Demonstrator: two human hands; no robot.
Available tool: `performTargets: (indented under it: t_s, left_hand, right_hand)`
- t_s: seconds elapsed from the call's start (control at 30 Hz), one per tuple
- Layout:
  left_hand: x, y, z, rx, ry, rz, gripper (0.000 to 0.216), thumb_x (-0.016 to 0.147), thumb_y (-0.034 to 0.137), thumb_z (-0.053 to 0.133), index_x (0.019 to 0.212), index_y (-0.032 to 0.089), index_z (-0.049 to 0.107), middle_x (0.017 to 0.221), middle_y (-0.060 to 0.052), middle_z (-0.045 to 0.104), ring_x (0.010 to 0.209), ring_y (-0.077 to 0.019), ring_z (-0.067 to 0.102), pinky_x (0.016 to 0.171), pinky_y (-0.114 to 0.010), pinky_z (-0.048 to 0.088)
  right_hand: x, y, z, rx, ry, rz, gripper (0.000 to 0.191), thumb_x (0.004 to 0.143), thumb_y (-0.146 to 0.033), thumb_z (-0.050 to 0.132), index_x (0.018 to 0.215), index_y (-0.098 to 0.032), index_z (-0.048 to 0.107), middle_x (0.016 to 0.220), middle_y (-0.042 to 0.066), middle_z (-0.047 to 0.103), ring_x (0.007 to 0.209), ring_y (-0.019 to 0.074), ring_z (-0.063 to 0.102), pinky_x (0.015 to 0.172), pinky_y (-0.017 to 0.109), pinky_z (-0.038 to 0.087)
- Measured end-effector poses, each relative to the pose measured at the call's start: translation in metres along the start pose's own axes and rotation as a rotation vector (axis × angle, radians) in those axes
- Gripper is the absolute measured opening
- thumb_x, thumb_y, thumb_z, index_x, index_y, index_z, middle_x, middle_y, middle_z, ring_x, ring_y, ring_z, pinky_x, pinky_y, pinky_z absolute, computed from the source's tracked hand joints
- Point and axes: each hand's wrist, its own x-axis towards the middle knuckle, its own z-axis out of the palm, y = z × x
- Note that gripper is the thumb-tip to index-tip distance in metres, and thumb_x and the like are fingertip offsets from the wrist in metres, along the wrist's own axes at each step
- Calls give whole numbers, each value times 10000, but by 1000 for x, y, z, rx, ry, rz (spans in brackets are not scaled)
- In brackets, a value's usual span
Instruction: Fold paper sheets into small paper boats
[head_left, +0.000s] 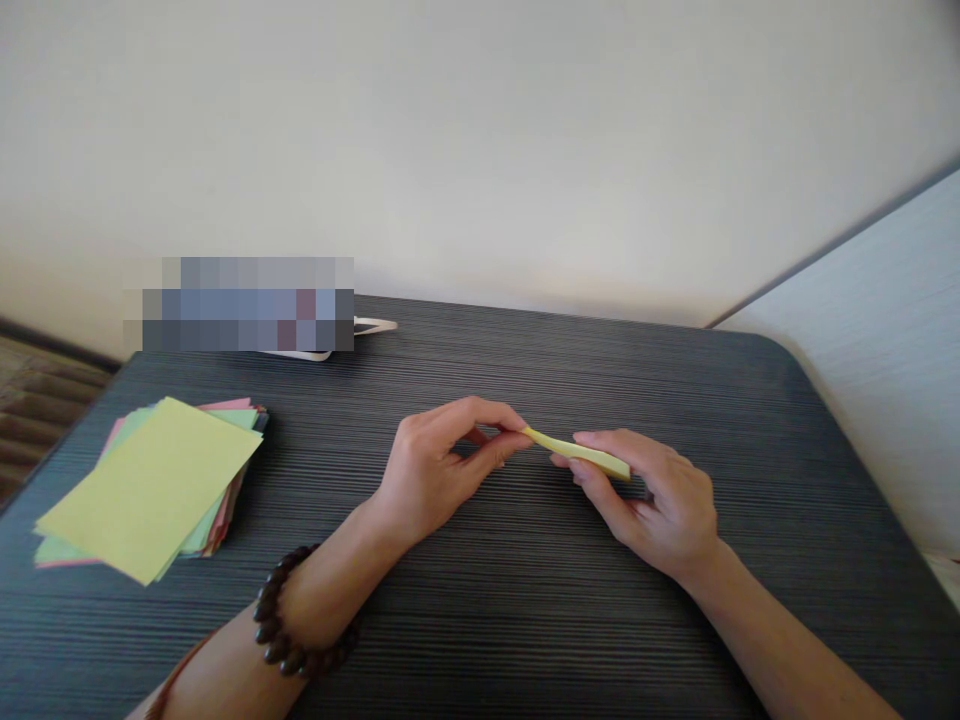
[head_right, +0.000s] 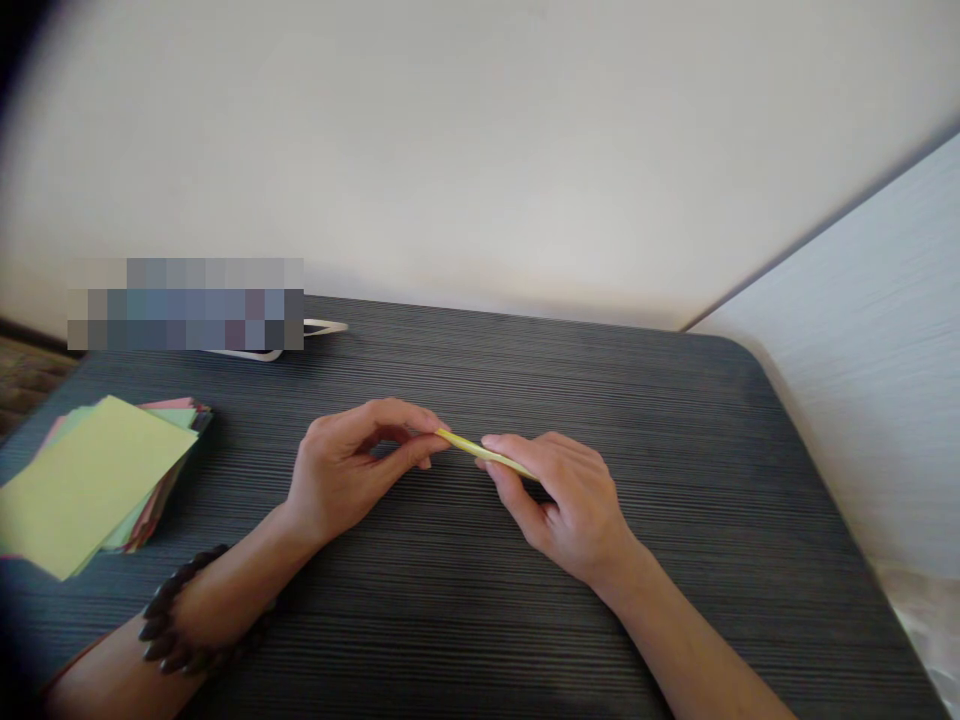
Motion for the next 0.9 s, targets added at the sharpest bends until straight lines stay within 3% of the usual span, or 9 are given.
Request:
performTargets:
  t_s: [0.17,0.4,0.7,0.9]
  left_hand:
    - [1,2,-1,30,-31,38,37,783,144,674,813,155,656,813,-7,710,687,-104,674,645,-175,569]
    - [-1,-2,2,-10,53,105,123,771,123,683,862,162,610,825,-5,702,684,-98,669,621,-178,566]
    - [1,2,-1,62,-6,82,55,789,139,669,827,158,634,827,1,700,664,-79,652,607,-159,536]
    - [1,-2,-2,39,-120,2,22,830,145,617,840,164,611,895,-11,702,761,-105,651,697,-203,540]
  right_hand:
    - [0,0,-1,29,-15,10,367,765,-54,634,1095,-180,540,804,22,734,661,131,682,620,243,521]
    - [2,-2,-2,33,-4,8,359,765,-53,633,1087,-185,546,812,24,735,652,129,680,615,239,524]
    - [2,-1,0,56,-6,-5,384,767,-35,621,1104,-200,540,787,19,730,631,133,672,590,252,527]
    - [-2,7,-3,28,-34,-151,475,718,29,633,1134,-182,544,903,47,722,682,138,654,625,279,518]
